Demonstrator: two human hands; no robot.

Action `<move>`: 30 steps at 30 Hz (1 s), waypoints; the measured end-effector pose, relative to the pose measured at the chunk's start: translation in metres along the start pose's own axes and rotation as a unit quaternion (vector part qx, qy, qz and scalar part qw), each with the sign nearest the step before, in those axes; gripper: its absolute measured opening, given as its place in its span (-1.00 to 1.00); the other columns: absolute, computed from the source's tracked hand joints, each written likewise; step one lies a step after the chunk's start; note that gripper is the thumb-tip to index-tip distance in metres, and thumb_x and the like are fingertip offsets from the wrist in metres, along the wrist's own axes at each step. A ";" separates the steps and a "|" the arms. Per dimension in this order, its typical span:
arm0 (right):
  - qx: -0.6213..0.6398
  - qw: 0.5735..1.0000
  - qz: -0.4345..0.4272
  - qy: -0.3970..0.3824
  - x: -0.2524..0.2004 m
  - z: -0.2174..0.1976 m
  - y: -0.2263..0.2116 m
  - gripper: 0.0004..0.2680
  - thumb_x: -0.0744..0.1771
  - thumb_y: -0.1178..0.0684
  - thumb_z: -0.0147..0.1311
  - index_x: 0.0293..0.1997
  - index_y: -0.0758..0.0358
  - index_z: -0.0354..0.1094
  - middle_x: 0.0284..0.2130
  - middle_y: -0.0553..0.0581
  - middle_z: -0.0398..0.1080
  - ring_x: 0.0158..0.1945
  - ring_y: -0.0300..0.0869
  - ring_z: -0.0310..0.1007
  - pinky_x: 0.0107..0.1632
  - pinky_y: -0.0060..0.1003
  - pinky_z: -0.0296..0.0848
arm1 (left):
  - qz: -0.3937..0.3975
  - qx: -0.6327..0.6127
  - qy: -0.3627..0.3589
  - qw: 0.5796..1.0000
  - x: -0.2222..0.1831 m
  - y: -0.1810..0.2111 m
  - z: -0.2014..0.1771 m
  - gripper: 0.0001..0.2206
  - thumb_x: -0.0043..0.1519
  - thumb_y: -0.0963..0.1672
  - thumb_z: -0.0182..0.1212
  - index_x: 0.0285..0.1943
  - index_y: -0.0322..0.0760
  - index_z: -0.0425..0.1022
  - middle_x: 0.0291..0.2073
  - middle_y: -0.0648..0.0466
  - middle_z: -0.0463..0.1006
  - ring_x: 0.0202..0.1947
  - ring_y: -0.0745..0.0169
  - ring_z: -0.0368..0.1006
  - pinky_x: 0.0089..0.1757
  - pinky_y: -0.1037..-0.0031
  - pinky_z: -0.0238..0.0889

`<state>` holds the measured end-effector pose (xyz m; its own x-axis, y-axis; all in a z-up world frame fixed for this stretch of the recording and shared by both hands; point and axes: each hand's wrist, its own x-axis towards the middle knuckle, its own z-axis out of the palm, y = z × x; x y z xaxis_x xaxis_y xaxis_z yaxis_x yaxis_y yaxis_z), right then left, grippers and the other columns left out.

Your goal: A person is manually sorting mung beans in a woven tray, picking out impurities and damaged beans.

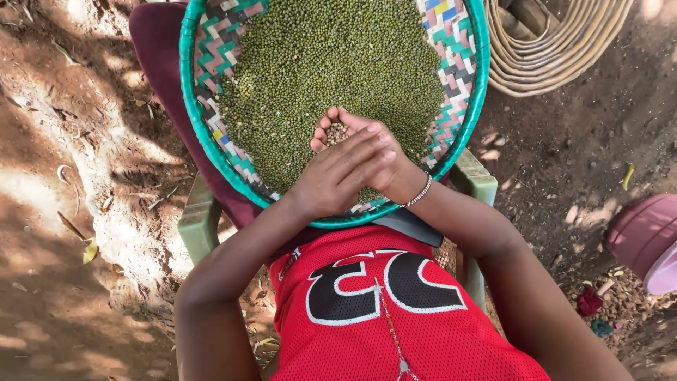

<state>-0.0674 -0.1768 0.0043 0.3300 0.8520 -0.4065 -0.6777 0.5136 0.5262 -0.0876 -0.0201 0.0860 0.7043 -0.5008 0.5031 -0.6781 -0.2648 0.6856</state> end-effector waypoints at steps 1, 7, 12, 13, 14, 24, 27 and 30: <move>0.001 1.000 0.001 0.003 -0.002 0.002 -0.001 -0.76 0.47 -0.27 0.00 -0.02 0.00 0.47 -0.24 -0.09 0.56 0.08 -0.29 0.57 -0.01 -0.42 0.63 | -0.003 -0.001 0.002 1.000 0.005 0.002 -0.003 -0.51 0.33 -0.35 -0.19 0.48 -0.49 0.32 0.42 -0.34 0.33 0.48 -0.44 0.25 0.43 -0.13 0.24; -0.044 0.996 -0.040 0.067 -0.001 0.008 0.001 -0.80 0.49 -0.18 -0.06 -0.03 0.03 0.42 -0.19 -0.01 0.51 0.03 -0.21 0.55 0.03 -0.30 0.63 | 0.064 0.093 0.008 0.994 0.015 0.008 -0.015 -0.80 0.56 -0.19 0.09 0.30 -0.24 0.55 0.42 -0.13 0.36 0.45 -0.27 0.26 0.34 -0.17 0.15; -0.109 0.979 -0.098 0.142 0.004 0.022 0.006 -0.84 0.51 -0.08 -0.12 -0.04 0.07 0.37 -0.14 0.07 0.46 -0.03 -0.11 0.53 0.06 -0.16 0.64 | 0.066 0.179 0.086 0.978 0.013 0.011 -0.010 -0.74 0.58 -0.14 -0.09 0.14 -0.10 0.61 0.25 -0.04 0.61 0.34 -0.15 0.46 0.42 -0.04 -0.10; -0.112 0.979 -0.097 0.142 0.005 0.027 0.007 -0.84 0.51 -0.08 -0.12 -0.04 0.07 0.37 -0.14 0.07 0.46 -0.03 -0.11 0.53 0.06 -0.16 0.64 | 0.066 0.181 0.088 0.977 0.014 0.010 -0.012 -0.74 0.58 -0.14 -0.09 0.14 -0.10 0.61 0.25 -0.04 0.61 0.34 -0.15 0.46 0.42 -0.04 -0.10; -0.131 0.972 -0.111 0.158 0.006 0.032 0.007 -0.85 0.51 -0.05 -0.14 -0.04 0.08 0.35 -0.13 0.10 0.45 -0.05 -0.09 0.53 0.07 -0.13 0.64 | 0.072 0.135 0.065 0.986 0.015 0.008 -0.013 -0.71 0.54 -0.20 -0.10 0.21 -0.25 0.60 0.22 -0.16 0.61 0.30 -0.17 0.50 0.40 0.01 0.04; -0.064 0.990 -0.036 0.118 -0.007 0.060 0.000 -0.84 0.51 0.01 -0.02 0.18 0.12 0.43 0.04 0.27 0.47 0.07 -0.05 0.58 -0.08 -0.24 0.62 | 0.003 0.101 0.018 0.995 0.012 0.002 -0.008 -0.73 0.56 -0.18 -0.15 0.23 -0.29 0.53 0.30 -0.26 0.46 0.37 -0.41 0.32 0.27 -0.46 0.14; 0.005 0.996 0.024 0.088 -0.015 0.061 -0.020 -0.81 0.53 0.01 -0.05 0.27 0.10 0.43 0.08 0.37 0.50 0.05 -0.03 0.63 -0.29 -0.32 0.67 | -0.052 0.152 0.112 0.981 0.018 0.004 -0.010 -0.76 0.54 -0.13 -0.01 0.02 -0.07 0.65 0.20 0.03 0.62 0.31 -0.14 0.44 0.32 -0.22 -0.03; -0.198 0.977 -0.086 -0.003 -0.019 0.114 -0.050 -0.79 0.52 0.24 -0.07 0.28 0.11 0.43 0.07 0.13 0.53 -0.05 -0.06 0.55 -0.21 -0.17 0.66 | -0.216 0.167 0.070 0.960 0.015 0.003 -0.007 -0.58 0.37 -0.09 0.37 0.43 0.03 0.43 0.45 -0.04 0.31 0.55 -0.15 0.09 0.45 -0.29 -0.28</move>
<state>0.0346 -0.2067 0.0708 0.4638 0.7582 -0.4583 -0.8125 0.5702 0.1211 -0.0775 -0.0225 0.0995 0.9403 -0.1764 0.2912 -0.3299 -0.6836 0.6511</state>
